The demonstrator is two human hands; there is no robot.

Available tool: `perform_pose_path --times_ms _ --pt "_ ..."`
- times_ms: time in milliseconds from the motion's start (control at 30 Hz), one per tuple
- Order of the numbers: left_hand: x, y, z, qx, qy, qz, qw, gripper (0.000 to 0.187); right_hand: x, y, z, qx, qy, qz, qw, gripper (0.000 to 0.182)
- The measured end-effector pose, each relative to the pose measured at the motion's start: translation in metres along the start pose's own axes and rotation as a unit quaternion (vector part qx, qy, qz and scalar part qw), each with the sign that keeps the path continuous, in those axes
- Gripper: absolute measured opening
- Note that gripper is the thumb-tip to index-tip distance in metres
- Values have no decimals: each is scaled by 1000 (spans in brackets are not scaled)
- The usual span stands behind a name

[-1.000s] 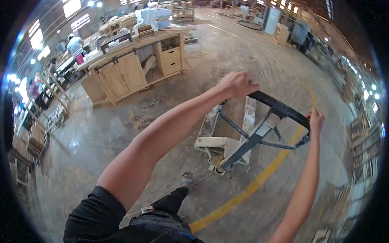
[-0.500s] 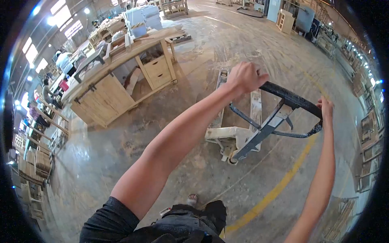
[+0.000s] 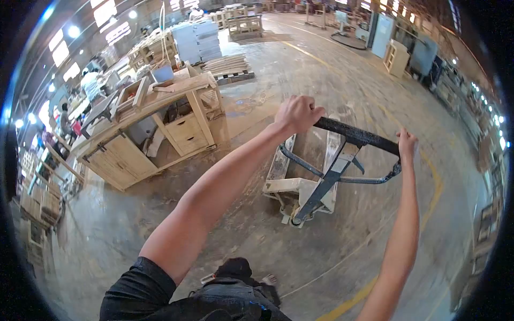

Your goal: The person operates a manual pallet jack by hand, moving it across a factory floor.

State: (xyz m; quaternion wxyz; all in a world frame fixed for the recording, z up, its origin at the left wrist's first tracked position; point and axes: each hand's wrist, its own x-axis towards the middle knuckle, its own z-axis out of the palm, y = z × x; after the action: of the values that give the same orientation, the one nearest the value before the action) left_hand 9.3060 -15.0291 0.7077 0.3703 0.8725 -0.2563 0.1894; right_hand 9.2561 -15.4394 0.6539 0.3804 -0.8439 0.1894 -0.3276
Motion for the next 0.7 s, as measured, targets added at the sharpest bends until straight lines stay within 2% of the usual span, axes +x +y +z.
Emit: perform_pose_path --times_ms 33,67,167,200,267,333,400,433,500,533,567,633,700 --pt "29 -12 12 -2 13 -11 1000 40 23 -2 14 -5 1 18 1000 45" --pt "60 -25 20 0 -13 -6 1000 40 51 -6 30 -9 -27 29 999 45" --pt "154 -78 58 11 -50 -3 999 40 142 17 81 -17 -34 -14 999 46" --pt "185 -93 76 -4 -40 3 999 42 151 -5 86 29 -126 87 988 49" --pt "244 -119 108 -7 -28 18 999 44 177 -29 109 34 -124 108 986 55" --pt "301 -141 137 -47 35 3 998 41 221 -35 136 35 -138 110 984 57" --pt "370 -167 176 -66 7 -7 998 41 271 -21 157 -8 -156 145 977 61" --pt "397 -180 199 -83 -23 -15 996 41 295 -7 165 -18 -165 148 975 61" --pt "448 -189 237 -49 -25 -3 999 41 368 31 184 -18 -111 186 976 58" --pt "468 -183 243 -53 -41 -34 997 42 427 120 178 -14 -114 190 975 58" --pt "484 -178 247 -57 -53 -67 995 43 502 176 203 -53 -12 55 997 55" --pt "523 -187 276 -67 -18 -55 996 45 587 238 225 -81 43 -43 995 53" --pt "562 -197 307 -60 6 -35 998 44 653 268 251 -68 71 -23 995 51"
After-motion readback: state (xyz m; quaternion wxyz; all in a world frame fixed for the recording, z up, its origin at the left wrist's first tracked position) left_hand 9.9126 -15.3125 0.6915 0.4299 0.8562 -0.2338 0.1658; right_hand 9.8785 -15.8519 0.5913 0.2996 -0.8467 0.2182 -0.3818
